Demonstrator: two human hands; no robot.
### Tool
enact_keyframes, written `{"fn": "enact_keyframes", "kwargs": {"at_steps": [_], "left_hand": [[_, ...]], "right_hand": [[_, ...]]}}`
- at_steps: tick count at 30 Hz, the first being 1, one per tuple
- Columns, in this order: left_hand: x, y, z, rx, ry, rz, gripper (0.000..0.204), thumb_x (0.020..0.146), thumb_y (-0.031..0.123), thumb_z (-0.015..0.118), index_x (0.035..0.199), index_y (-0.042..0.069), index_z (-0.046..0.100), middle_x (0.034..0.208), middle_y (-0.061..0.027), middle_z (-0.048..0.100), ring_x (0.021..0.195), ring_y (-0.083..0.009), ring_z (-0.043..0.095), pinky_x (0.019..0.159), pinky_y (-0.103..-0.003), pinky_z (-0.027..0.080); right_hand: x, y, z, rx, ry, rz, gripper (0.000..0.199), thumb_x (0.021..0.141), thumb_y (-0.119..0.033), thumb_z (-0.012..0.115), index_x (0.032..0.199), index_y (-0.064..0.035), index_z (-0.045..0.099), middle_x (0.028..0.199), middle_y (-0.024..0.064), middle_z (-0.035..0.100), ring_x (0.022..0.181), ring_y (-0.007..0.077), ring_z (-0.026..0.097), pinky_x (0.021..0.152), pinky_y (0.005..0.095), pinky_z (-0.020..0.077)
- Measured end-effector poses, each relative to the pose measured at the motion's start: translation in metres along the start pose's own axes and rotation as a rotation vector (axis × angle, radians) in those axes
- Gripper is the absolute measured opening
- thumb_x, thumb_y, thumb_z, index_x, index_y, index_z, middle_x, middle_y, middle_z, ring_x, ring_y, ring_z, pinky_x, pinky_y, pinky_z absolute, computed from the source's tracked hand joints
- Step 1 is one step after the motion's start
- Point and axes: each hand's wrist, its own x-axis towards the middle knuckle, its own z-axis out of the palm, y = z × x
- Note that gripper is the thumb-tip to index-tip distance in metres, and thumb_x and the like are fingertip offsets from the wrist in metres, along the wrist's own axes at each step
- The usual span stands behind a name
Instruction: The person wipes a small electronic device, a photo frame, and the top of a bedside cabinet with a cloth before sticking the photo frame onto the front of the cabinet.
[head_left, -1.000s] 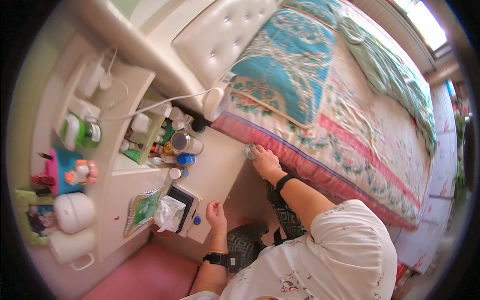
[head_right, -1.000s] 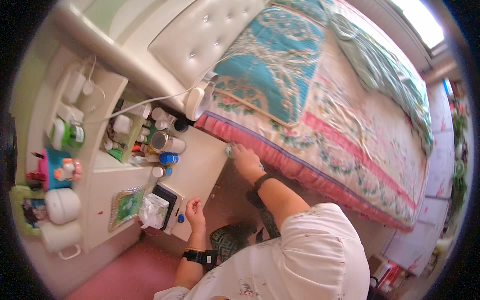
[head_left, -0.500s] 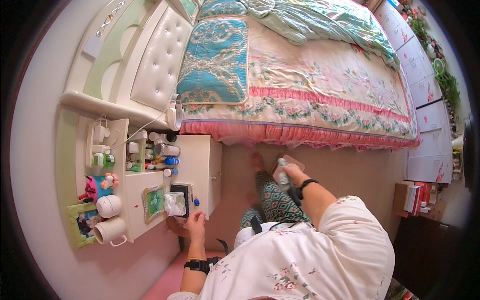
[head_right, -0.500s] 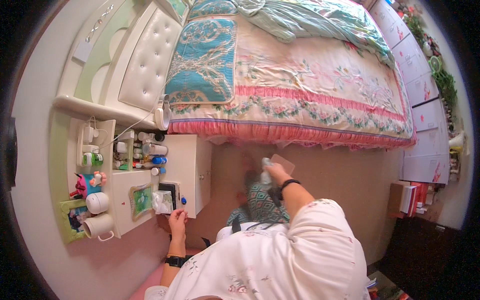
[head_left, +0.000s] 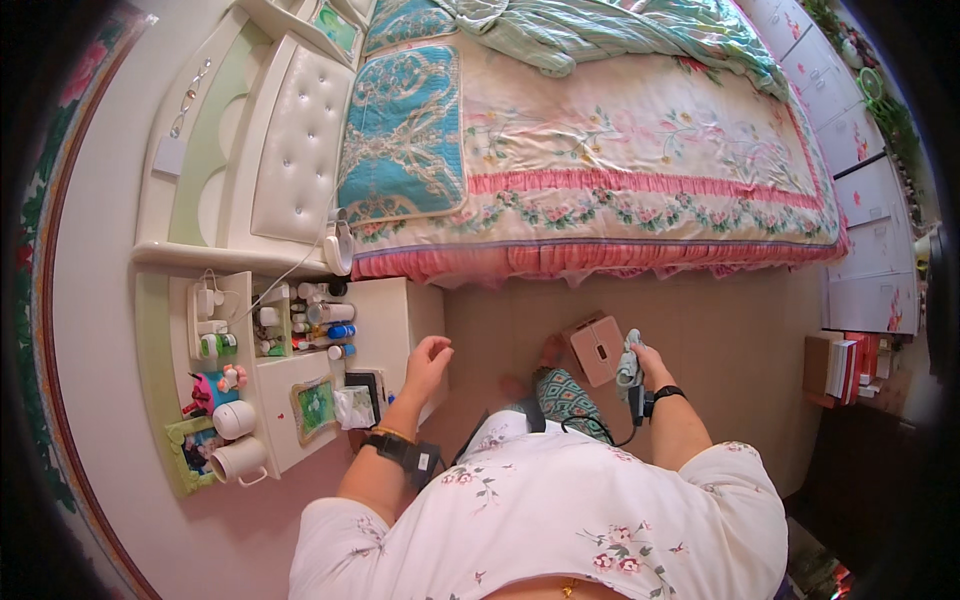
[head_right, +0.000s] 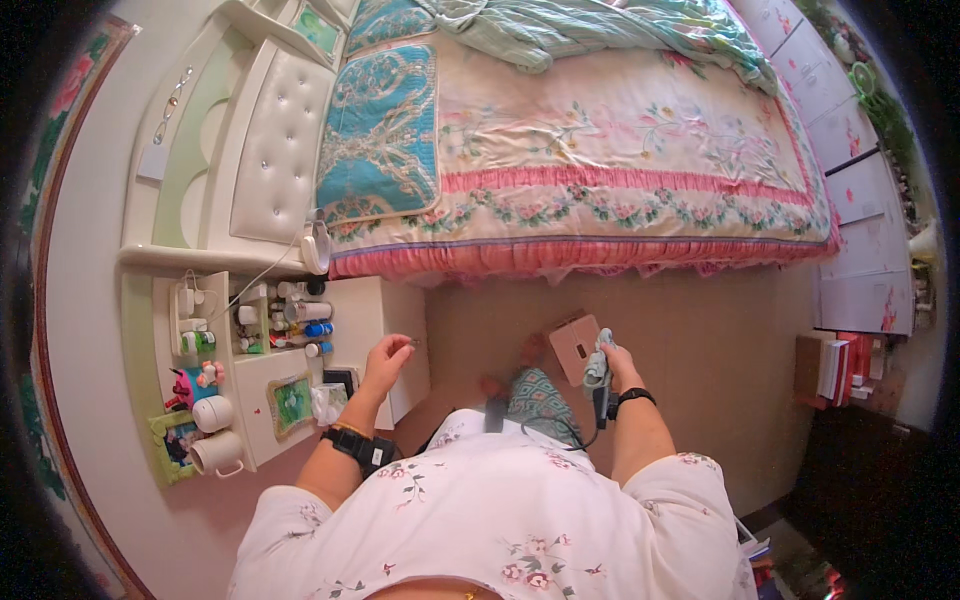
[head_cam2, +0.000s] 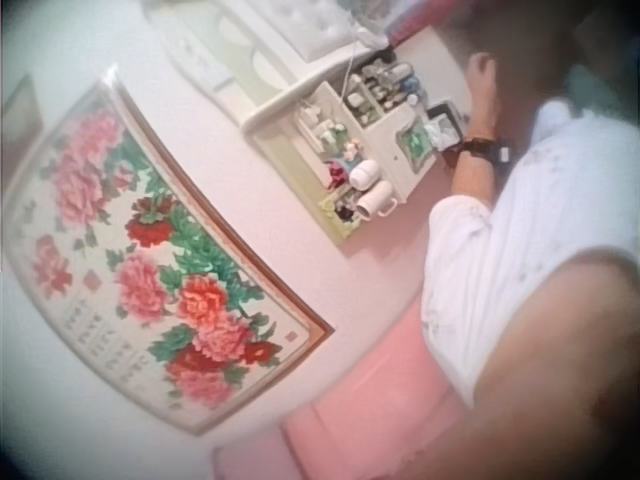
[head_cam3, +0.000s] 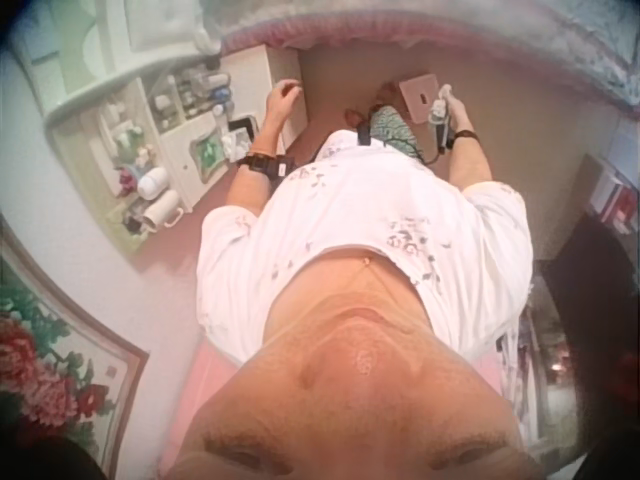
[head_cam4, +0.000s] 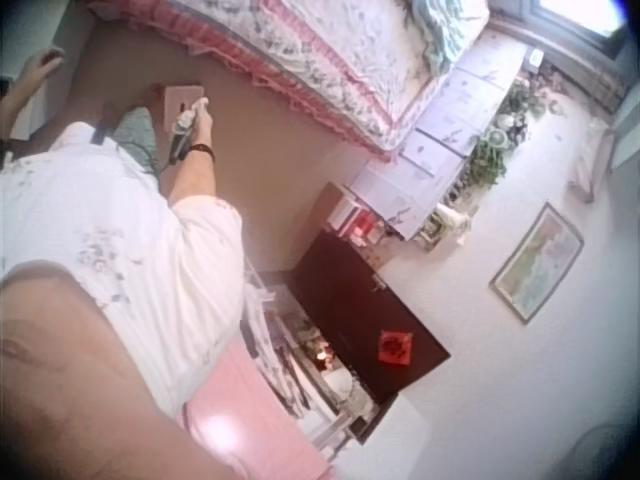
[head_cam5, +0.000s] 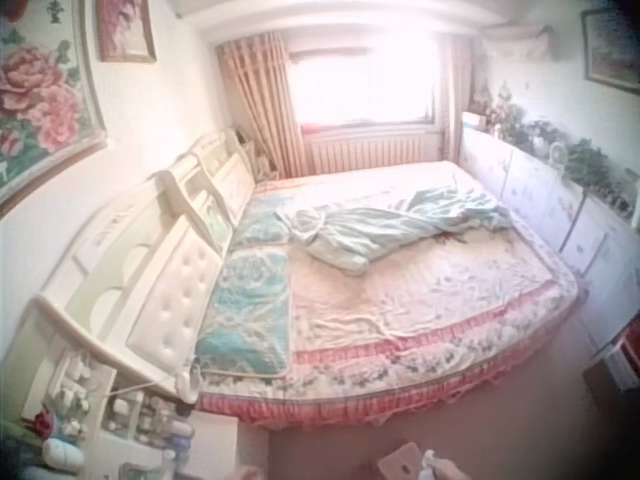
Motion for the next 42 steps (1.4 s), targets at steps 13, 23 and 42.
{"fn": "enact_keyframes", "kwargs": {"at_steps": [13,23,42], "left_hand": [[0.042,0.018,-0.005,0.058,-0.035,-0.06,0.02,0.079,0.01,0.057,0.097,0.002,0.056,0.083,-0.0034,0.058,0.077,-0.0106,0.054,0.07,-0.024,0.044],[0.08,0.034,-0.052,-0.049,0.149,-0.181,0.017,0.08,0.009,0.056,0.096,0.002,0.056,0.081,-0.002,0.057,0.074,-0.0109,0.053,0.067,-0.023,0.045],[0.093,-0.029,-0.042,-0.29,0.314,-0.629,0.02,0.084,0.007,0.053,0.103,0.001,0.052,0.087,-0.0054,0.058,0.077,-0.0109,0.054,0.071,-0.022,0.045]], "right_hand": [[0.013,-0.069,0.051,-0.116,-0.096,-0.061,0.014,0.083,-0.022,0.052,0.083,-0.0081,0.049,0.065,0.0025,0.05,0.051,0.015,0.049,0.045,0.0303,0.0419],[0.04,-0.124,0.149,-0.447,-0.332,-0.047,0.02,0.08,-0.022,0.056,0.094,-0.0078,0.051,0.074,0.0002,0.052,0.059,0.0115,0.051,0.051,0.0289,0.0435],[0.35,-0.323,0.402,-1.25,-0.012,-1.153,0.045,0.073,-0.026,0.06,0.115,-0.0097,0.054,0.104,0.0205,0.055,0.089,0.0349,0.057,0.073,0.0395,0.0479]]}}
